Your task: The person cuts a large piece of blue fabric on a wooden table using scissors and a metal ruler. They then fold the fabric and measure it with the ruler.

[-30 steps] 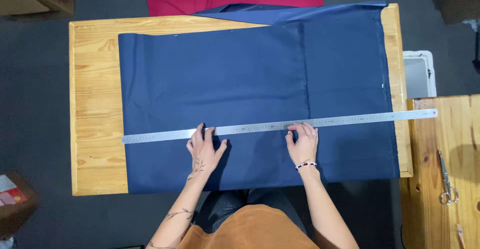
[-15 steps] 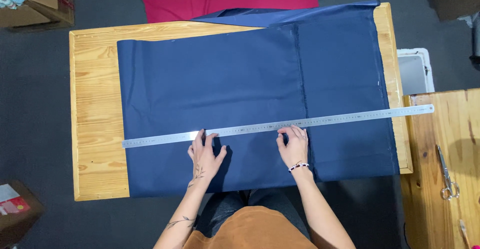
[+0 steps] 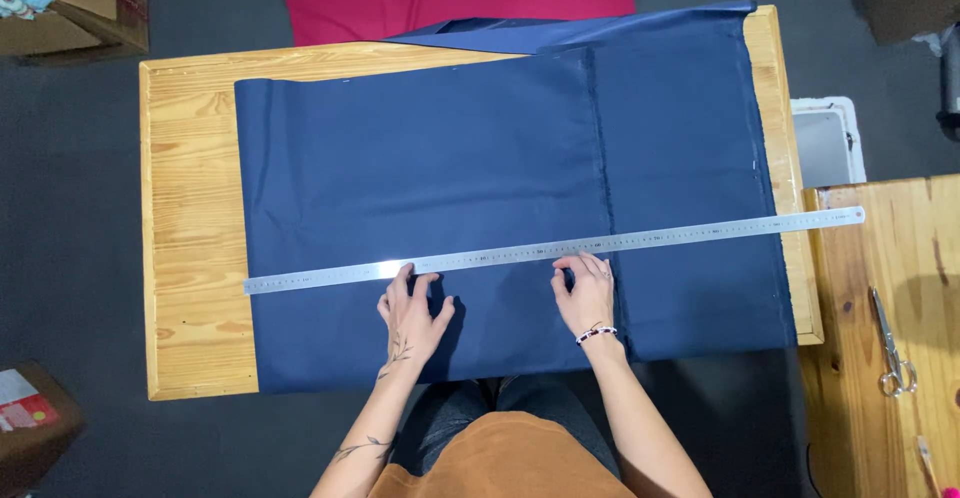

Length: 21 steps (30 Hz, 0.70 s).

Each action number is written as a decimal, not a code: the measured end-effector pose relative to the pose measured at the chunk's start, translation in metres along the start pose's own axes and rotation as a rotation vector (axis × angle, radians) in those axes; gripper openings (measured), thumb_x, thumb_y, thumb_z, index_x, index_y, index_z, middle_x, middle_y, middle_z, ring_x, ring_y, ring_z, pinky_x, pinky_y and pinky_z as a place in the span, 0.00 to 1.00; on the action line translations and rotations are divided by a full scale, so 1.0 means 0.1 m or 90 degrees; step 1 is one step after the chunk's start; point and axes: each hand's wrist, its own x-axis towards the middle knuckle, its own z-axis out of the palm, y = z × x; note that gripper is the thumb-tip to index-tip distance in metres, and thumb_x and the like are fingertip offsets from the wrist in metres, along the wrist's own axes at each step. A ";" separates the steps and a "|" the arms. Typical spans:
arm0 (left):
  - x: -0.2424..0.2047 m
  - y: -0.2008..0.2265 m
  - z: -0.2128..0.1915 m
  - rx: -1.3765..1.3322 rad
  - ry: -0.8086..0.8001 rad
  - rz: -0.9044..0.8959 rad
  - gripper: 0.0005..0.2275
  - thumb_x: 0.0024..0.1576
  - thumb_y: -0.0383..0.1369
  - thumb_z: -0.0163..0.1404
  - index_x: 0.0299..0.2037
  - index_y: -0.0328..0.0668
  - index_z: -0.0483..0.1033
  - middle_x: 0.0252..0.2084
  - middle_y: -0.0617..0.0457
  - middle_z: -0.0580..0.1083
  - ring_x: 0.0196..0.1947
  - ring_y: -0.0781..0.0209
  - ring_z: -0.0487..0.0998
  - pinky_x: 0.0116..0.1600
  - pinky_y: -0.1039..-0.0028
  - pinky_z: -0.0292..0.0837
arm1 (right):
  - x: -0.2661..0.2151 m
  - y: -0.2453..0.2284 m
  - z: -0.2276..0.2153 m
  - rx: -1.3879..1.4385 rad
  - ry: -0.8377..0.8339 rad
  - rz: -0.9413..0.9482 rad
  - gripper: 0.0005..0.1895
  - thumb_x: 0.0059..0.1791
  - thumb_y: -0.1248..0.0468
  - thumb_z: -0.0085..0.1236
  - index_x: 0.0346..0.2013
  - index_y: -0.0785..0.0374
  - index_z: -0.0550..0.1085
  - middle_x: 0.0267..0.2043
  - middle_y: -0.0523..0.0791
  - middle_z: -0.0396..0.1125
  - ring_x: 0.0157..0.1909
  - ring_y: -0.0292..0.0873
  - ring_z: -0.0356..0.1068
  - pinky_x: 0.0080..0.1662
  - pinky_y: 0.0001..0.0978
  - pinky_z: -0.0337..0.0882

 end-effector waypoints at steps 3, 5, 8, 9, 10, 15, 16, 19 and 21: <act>0.00 0.02 0.05 0.009 -0.003 0.022 0.17 0.59 0.43 0.52 0.57 0.54 0.69 0.68 0.46 0.56 0.68 0.48 0.57 0.68 0.50 0.45 | -0.02 0.00 -0.02 0.012 0.010 -0.006 0.04 0.49 0.57 0.57 0.37 0.43 0.77 0.45 0.38 0.74 0.64 0.44 0.67 0.71 0.51 0.57; 0.00 0.03 0.08 -0.005 0.003 0.045 0.17 0.59 0.42 0.53 0.56 0.52 0.70 0.67 0.44 0.58 0.68 0.46 0.58 0.69 0.50 0.46 | -0.03 -0.01 -0.03 0.024 0.025 -0.012 0.03 0.49 0.58 0.57 0.36 0.44 0.77 0.44 0.39 0.75 0.63 0.45 0.68 0.71 0.51 0.58; -0.02 0.05 0.10 0.006 0.013 0.065 0.17 0.58 0.42 0.53 0.55 0.51 0.71 0.67 0.43 0.58 0.67 0.45 0.59 0.69 0.49 0.47 | -0.04 0.07 0.03 0.022 0.021 -0.011 0.04 0.49 0.58 0.57 0.37 0.44 0.77 0.45 0.38 0.75 0.63 0.45 0.68 0.70 0.51 0.59; -0.02 0.05 0.12 0.006 0.012 0.066 0.17 0.58 0.42 0.53 0.55 0.51 0.71 0.67 0.43 0.58 0.67 0.45 0.59 0.69 0.49 0.47 | -0.04 0.10 0.05 0.022 0.021 -0.009 0.04 0.49 0.58 0.57 0.37 0.44 0.77 0.45 0.38 0.75 0.63 0.45 0.68 0.70 0.51 0.59; -0.02 0.04 0.13 0.005 0.015 0.073 0.17 0.58 0.42 0.53 0.55 0.51 0.71 0.67 0.43 0.59 0.67 0.45 0.59 0.69 0.49 0.46 | -0.04 0.12 0.06 0.024 0.020 -0.009 0.04 0.49 0.58 0.57 0.37 0.44 0.77 0.45 0.38 0.75 0.63 0.45 0.68 0.70 0.51 0.59; -0.02 0.05 0.16 -0.002 0.023 0.098 0.17 0.57 0.42 0.53 0.55 0.51 0.72 0.67 0.43 0.59 0.68 0.44 0.59 0.72 0.47 0.43 | -0.03 0.27 0.21 0.025 0.031 -0.016 0.04 0.49 0.58 0.57 0.37 0.43 0.78 0.43 0.37 0.74 0.62 0.45 0.69 0.69 0.50 0.61; -0.02 0.05 0.16 -0.001 0.023 0.106 0.17 0.57 0.42 0.54 0.55 0.51 0.72 0.67 0.42 0.59 0.69 0.43 0.59 0.73 0.46 0.43 | -0.02 0.29 0.24 0.035 0.036 -0.023 0.04 0.48 0.58 0.58 0.37 0.43 0.78 0.43 0.38 0.74 0.61 0.46 0.69 0.68 0.50 0.62; -0.02 0.09 0.14 0.001 0.017 0.113 0.18 0.56 0.41 0.54 0.55 0.51 0.71 0.68 0.43 0.59 0.69 0.42 0.59 0.74 0.45 0.42 | -0.02 0.27 0.23 0.041 0.043 -0.029 0.04 0.47 0.57 0.59 0.36 0.42 0.78 0.42 0.38 0.74 0.60 0.45 0.70 0.67 0.50 0.64; -0.03 0.11 0.13 0.001 0.011 0.111 0.17 0.57 0.41 0.53 0.55 0.52 0.71 0.68 0.44 0.59 0.70 0.43 0.59 0.74 0.45 0.41 | -0.02 0.25 0.24 0.038 0.045 -0.029 0.05 0.47 0.57 0.58 0.36 0.41 0.78 0.41 0.37 0.74 0.60 0.44 0.70 0.67 0.49 0.64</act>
